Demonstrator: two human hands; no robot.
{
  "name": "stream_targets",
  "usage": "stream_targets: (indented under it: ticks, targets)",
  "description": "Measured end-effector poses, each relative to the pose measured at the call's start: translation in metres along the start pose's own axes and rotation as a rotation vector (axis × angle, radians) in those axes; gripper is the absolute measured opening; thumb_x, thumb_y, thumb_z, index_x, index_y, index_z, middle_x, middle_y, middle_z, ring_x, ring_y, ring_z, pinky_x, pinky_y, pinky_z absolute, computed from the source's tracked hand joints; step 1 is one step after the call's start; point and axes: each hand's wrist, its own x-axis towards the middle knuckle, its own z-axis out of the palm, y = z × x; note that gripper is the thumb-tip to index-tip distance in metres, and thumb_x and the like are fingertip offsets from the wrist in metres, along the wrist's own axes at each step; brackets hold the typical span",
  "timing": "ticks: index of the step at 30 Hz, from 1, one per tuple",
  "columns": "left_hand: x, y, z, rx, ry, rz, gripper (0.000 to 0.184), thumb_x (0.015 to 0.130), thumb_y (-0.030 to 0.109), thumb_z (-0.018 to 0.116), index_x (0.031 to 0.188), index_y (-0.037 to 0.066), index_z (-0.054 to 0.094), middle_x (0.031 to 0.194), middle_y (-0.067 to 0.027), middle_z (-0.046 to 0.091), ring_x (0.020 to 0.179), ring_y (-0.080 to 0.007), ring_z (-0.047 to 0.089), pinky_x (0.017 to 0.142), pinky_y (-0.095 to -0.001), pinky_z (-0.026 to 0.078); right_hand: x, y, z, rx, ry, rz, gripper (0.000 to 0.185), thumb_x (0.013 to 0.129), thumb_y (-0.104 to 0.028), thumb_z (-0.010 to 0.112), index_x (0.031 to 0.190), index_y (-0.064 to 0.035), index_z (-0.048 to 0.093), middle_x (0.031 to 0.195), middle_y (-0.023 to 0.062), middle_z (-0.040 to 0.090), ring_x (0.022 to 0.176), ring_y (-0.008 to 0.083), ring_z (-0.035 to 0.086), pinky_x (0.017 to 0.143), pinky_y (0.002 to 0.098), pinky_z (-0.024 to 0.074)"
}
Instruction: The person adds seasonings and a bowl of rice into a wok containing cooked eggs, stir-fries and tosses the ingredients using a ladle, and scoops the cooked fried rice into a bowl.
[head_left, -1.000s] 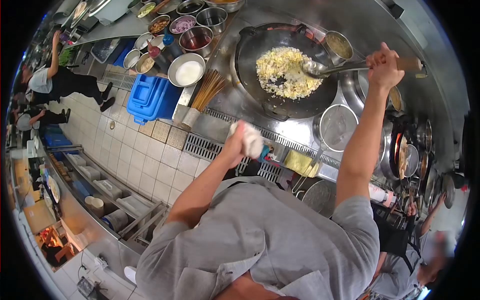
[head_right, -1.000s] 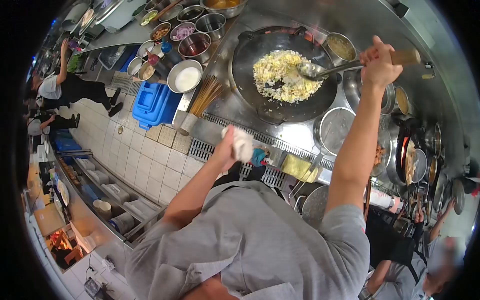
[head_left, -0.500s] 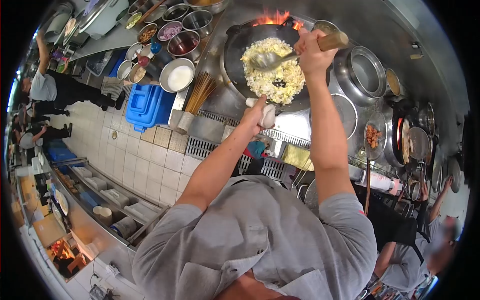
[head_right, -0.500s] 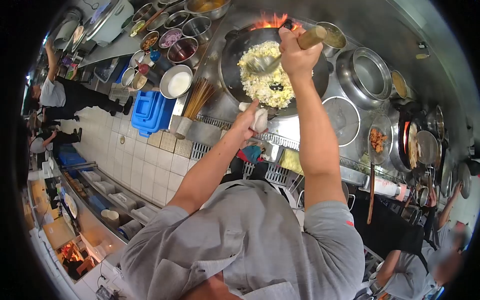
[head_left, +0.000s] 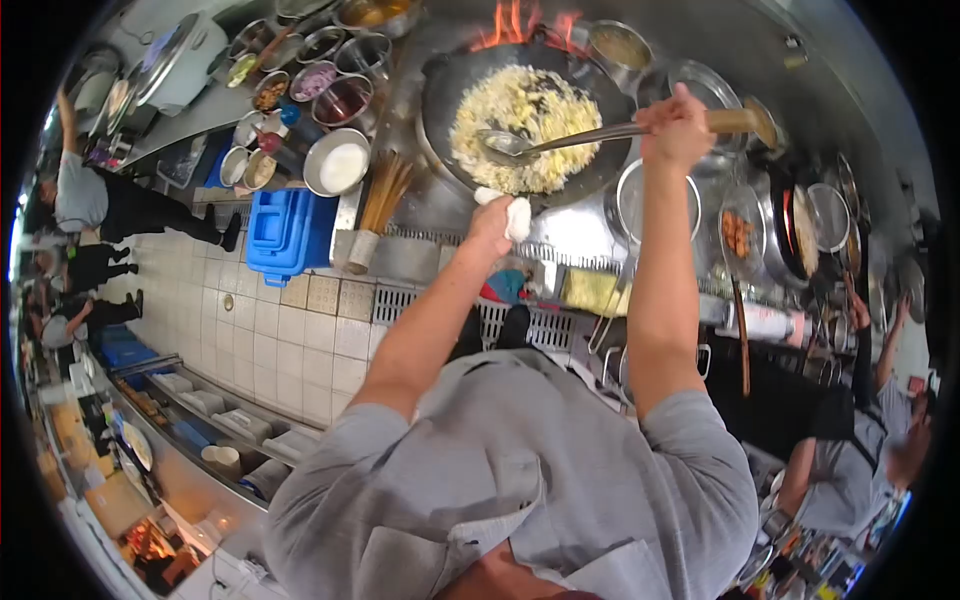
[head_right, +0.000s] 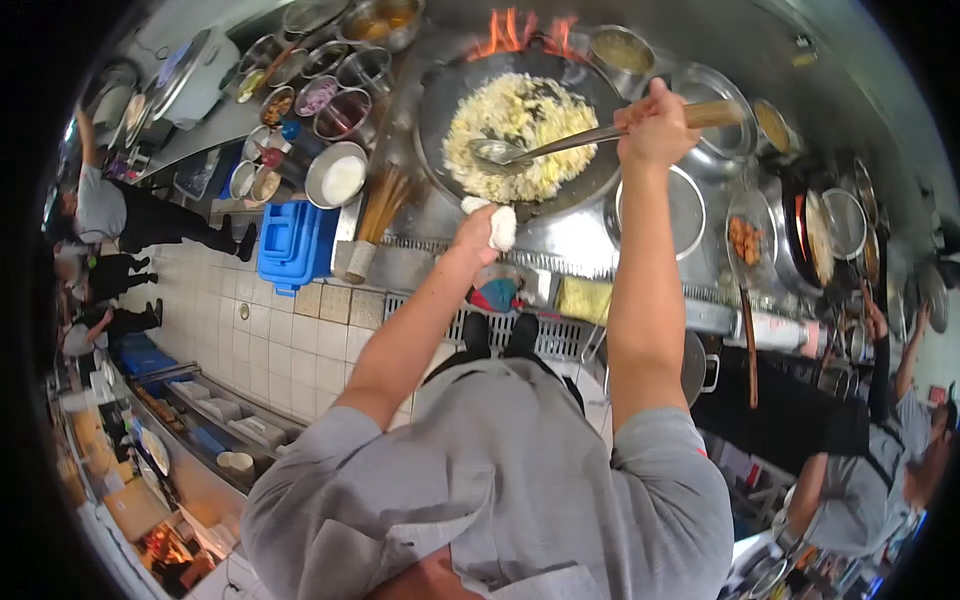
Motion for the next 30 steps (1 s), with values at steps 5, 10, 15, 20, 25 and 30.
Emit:
stream_targets:
  ticks: [5, 10, 15, 20, 25, 30]
  targets:
    - [-0.154, 0.023, 0.057, -0.05, 0.303, -0.146, 0.021, 0.102, 0.018, 0.042, 0.101, 0.01, 0.062, 0.08, -0.0063, 0.066, 0.068, -0.0206, 0.065, 0.058, -0.0373, 0.055, -0.081, -0.12, 0.009, -0.039, -0.274, -0.001, 0.038, 0.092, -0.016, 0.064, 0.06, -0.0122, 0.044, 0.048, -0.0022, 0.037, 0.035, 0.0102, 0.03, 0.035, 0.0306, 0.0252]
    - [-0.043, -0.001, -0.011, 0.015, 0.044, -0.062, 0.018, 0.098, 0.025, 0.053, 0.094, 0.011, 0.063, 0.082, -0.0054, 0.068, 0.068, -0.021, 0.065, 0.06, -0.0403, 0.054, -0.052, -0.006, 0.042, -0.259, -0.08, -0.26, 0.03, 0.091, -0.012, 0.067, 0.068, -0.0073, 0.048, 0.053, 0.0007, 0.046, 0.043, 0.0119, 0.048, 0.04, 0.0284, 0.0392]
    - [-0.169, -0.047, -0.042, -0.022, 0.17, -0.112, 0.018, 0.1, 0.02, 0.054, 0.116, 0.014, 0.058, 0.1, -0.0062, 0.069, 0.088, -0.0223, 0.07, 0.077, -0.041, 0.059, -0.092, -0.053, 0.028, 0.079, -0.147, -0.381, 0.029, 0.092, -0.006, 0.065, 0.07, -0.0074, 0.048, 0.051, 0.0004, 0.043, 0.04, 0.0095, 0.04, 0.037, 0.0271, 0.0323]
    - [-0.11, 0.029, 0.035, 0.091, 0.127, -0.183, 0.017, 0.098, 0.024, 0.055, 0.096, 0.01, 0.063, 0.083, -0.0063, 0.067, 0.073, -0.0216, 0.066, 0.063, -0.0407, 0.056, -0.131, -0.045, 0.027, -0.082, -0.147, -0.246, 0.033, 0.093, -0.007, 0.066, 0.067, -0.0091, 0.046, 0.052, -0.0006, 0.044, 0.041, 0.0072, 0.037, 0.038, 0.0268, 0.0295]
    - [-0.065, -0.049, -0.071, 0.116, 0.108, -0.079, 0.014, 0.094, 0.018, 0.06, 0.105, 0.009, 0.062, 0.091, -0.006, 0.067, 0.079, -0.0221, 0.066, 0.067, -0.0432, 0.057, -0.1, 0.012, 0.04, -0.164, -0.138, -0.426, 0.034, 0.092, -0.01, 0.07, 0.068, -0.0095, 0.046, 0.057, 0.0007, 0.051, 0.048, 0.0074, 0.046, 0.045, 0.0256, 0.037]
    - [-0.205, -0.014, 0.011, -0.116, 0.204, -0.058, 0.018, 0.102, 0.015, 0.048, 0.118, 0.011, 0.055, 0.105, -0.0082, 0.066, 0.088, -0.0229, 0.068, 0.076, -0.0421, 0.058, -0.14, -0.053, 0.017, 0.066, -0.355, -0.421, 0.028, 0.094, -0.009, 0.068, 0.075, -0.0081, 0.048, 0.058, 0.002, 0.053, 0.049, 0.0078, 0.047, 0.047, 0.0251, 0.0388]
